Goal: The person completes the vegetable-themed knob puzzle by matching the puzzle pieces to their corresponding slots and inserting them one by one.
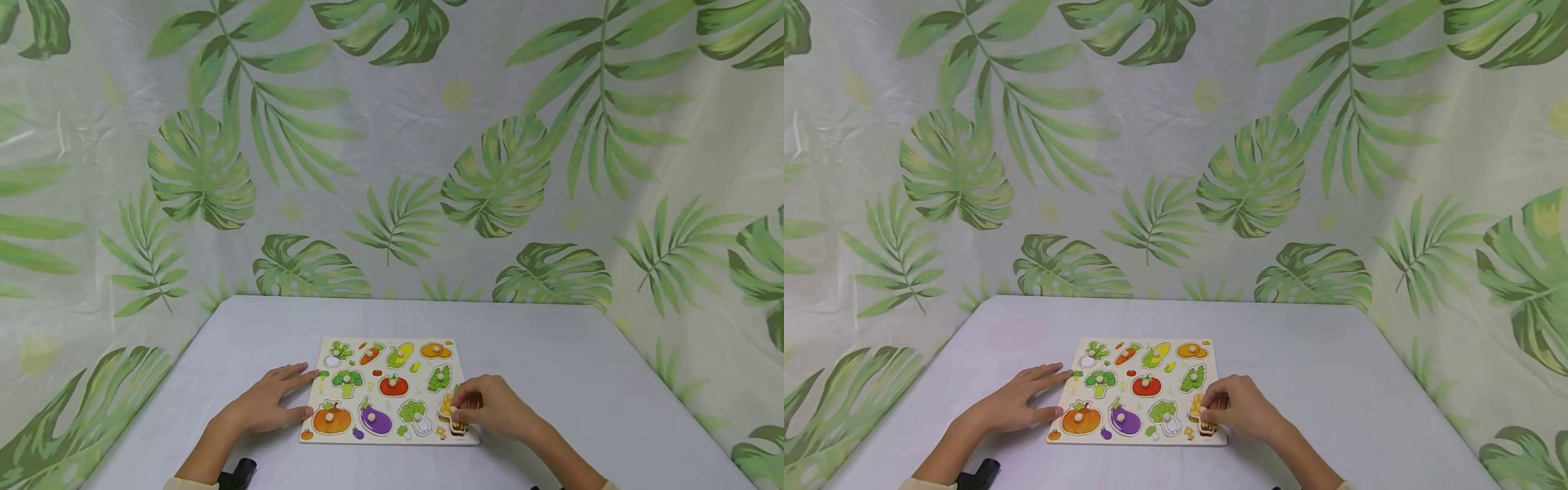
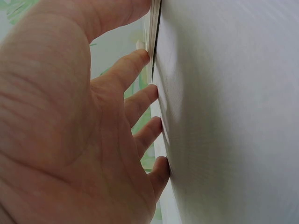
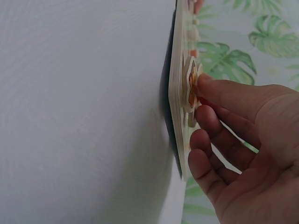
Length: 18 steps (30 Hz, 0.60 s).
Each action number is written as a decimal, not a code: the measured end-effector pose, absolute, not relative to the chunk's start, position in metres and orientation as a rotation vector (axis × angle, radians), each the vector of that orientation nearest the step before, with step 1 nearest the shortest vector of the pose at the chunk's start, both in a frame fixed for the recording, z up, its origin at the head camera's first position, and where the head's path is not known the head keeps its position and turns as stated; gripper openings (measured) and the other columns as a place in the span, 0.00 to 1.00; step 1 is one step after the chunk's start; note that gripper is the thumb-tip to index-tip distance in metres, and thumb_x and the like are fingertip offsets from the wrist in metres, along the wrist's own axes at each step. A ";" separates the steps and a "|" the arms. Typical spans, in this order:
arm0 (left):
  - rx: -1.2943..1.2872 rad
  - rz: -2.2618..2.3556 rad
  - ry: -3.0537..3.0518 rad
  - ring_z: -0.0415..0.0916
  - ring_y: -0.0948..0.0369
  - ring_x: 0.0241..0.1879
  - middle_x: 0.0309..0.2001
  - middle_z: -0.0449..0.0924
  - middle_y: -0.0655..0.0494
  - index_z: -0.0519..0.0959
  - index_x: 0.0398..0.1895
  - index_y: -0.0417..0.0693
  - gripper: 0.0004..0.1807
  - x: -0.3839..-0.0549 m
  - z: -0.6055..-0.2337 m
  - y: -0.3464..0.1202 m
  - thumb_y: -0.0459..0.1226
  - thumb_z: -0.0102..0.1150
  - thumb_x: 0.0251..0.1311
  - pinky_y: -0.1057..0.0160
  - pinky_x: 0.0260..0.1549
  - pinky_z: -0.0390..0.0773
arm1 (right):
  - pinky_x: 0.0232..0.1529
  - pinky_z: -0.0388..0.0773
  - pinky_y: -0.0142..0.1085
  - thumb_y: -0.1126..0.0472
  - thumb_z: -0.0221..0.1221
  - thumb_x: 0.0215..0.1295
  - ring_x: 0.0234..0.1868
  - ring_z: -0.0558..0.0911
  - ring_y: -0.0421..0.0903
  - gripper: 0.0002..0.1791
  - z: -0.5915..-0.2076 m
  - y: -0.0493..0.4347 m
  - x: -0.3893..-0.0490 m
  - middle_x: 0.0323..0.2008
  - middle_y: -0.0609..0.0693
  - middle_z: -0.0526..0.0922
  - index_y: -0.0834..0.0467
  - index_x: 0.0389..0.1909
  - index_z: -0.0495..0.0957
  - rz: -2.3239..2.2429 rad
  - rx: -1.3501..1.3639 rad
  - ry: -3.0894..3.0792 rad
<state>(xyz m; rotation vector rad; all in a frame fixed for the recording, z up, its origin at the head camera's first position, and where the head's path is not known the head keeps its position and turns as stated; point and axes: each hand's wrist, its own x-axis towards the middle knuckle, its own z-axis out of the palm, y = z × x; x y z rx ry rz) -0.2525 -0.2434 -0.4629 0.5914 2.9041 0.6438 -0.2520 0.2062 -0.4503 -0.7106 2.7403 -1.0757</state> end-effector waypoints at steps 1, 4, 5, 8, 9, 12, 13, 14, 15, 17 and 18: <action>0.591 0.644 2.903 0.55 0.36 0.77 0.78 0.62 0.45 0.69 0.76 0.58 0.41 -0.253 -0.463 -0.243 0.60 0.63 0.62 0.25 0.68 0.59 | 0.27 0.73 0.29 0.55 0.74 0.59 0.27 0.74 0.35 0.05 -0.450 0.206 -0.252 0.26 0.39 0.81 0.49 0.32 0.87 -1.071 -0.711 2.734; 0.590 0.644 2.901 0.55 0.35 0.77 0.78 0.62 0.45 0.69 0.76 0.57 0.41 -0.252 -0.463 -0.243 0.60 0.63 0.62 0.25 0.68 0.59 | 0.27 0.72 0.29 0.55 0.74 0.60 0.27 0.74 0.36 0.05 -0.452 0.205 -0.252 0.27 0.39 0.82 0.48 0.32 0.87 -1.047 -0.706 2.723; 0.588 0.644 2.900 0.55 0.35 0.77 0.78 0.62 0.45 0.69 0.76 0.57 0.41 -0.252 -0.463 -0.243 0.60 0.63 0.62 0.25 0.68 0.59 | 0.27 0.72 0.29 0.54 0.73 0.61 0.27 0.74 0.36 0.04 -0.453 0.205 -0.252 0.27 0.38 0.82 0.48 0.32 0.87 -1.039 -0.703 2.724; 0.587 0.649 2.897 0.55 0.35 0.77 0.78 0.62 0.45 0.69 0.76 0.57 0.41 -0.252 -0.463 -0.243 0.60 0.63 0.62 0.24 0.68 0.59 | 0.27 0.72 0.29 0.55 0.73 0.61 0.27 0.74 0.35 0.04 -0.455 0.204 -0.252 0.27 0.38 0.82 0.47 0.32 0.87 -1.030 -0.685 2.722; 0.587 0.652 2.896 0.55 0.35 0.77 0.78 0.62 0.45 0.69 0.76 0.57 0.41 -0.252 -0.462 -0.243 0.60 0.63 0.62 0.25 0.68 0.59 | 0.27 0.72 0.29 0.55 0.73 0.61 0.26 0.74 0.35 0.04 -0.456 0.204 -0.252 0.27 0.38 0.81 0.47 0.32 0.87 -1.033 -0.679 2.721; 0.593 0.660 2.893 0.55 0.35 0.76 0.78 0.62 0.44 0.69 0.76 0.57 0.40 -0.252 -0.461 -0.242 0.60 0.63 0.62 0.24 0.68 0.59 | 0.27 0.72 0.29 0.55 0.73 0.61 0.26 0.74 0.35 0.04 -0.457 0.203 -0.251 0.26 0.39 0.81 0.48 0.32 0.87 -1.043 -0.670 2.722; 0.593 0.663 2.893 0.55 0.35 0.76 0.78 0.62 0.43 0.69 0.76 0.57 0.40 -0.251 -0.460 -0.242 0.60 0.63 0.62 0.24 0.68 0.59 | 0.27 0.72 0.29 0.55 0.73 0.61 0.26 0.74 0.35 0.04 -0.457 0.203 -0.251 0.26 0.39 0.81 0.48 0.32 0.87 -1.048 -0.671 2.721; 0.593 0.662 2.892 0.55 0.35 0.76 0.78 0.62 0.43 0.69 0.76 0.57 0.40 -0.251 -0.460 -0.242 0.60 0.63 0.63 0.24 0.68 0.59 | 0.27 0.72 0.28 0.55 0.73 0.61 0.26 0.74 0.35 0.05 -0.457 0.202 -0.251 0.26 0.39 0.81 0.49 0.32 0.87 -1.050 -0.670 2.723; 0.591 0.662 2.891 0.55 0.35 0.77 0.78 0.62 0.43 0.69 0.76 0.57 0.40 -0.251 -0.460 -0.241 0.60 0.63 0.63 0.24 0.68 0.58 | 0.27 0.71 0.28 0.55 0.73 0.61 0.27 0.74 0.35 0.05 -0.457 0.202 -0.250 0.26 0.40 0.81 0.49 0.32 0.87 -1.052 -0.672 2.725; 0.590 0.659 2.891 0.55 0.35 0.77 0.78 0.62 0.43 0.69 0.76 0.57 0.40 -0.251 -0.459 -0.241 0.60 0.62 0.63 0.24 0.68 0.58 | 0.27 0.71 0.28 0.55 0.74 0.60 0.27 0.74 0.35 0.05 -0.457 0.202 -0.249 0.27 0.40 0.81 0.50 0.32 0.87 -1.058 -0.676 2.729; 0.589 0.657 2.892 0.55 0.35 0.77 0.78 0.62 0.44 0.69 0.76 0.57 0.40 -0.251 -0.459 -0.241 0.60 0.62 0.63 0.24 0.68 0.58 | 0.27 0.71 0.28 0.56 0.74 0.60 0.27 0.74 0.36 0.06 -0.457 0.202 -0.249 0.27 0.41 0.81 0.50 0.32 0.87 -1.062 -0.675 2.729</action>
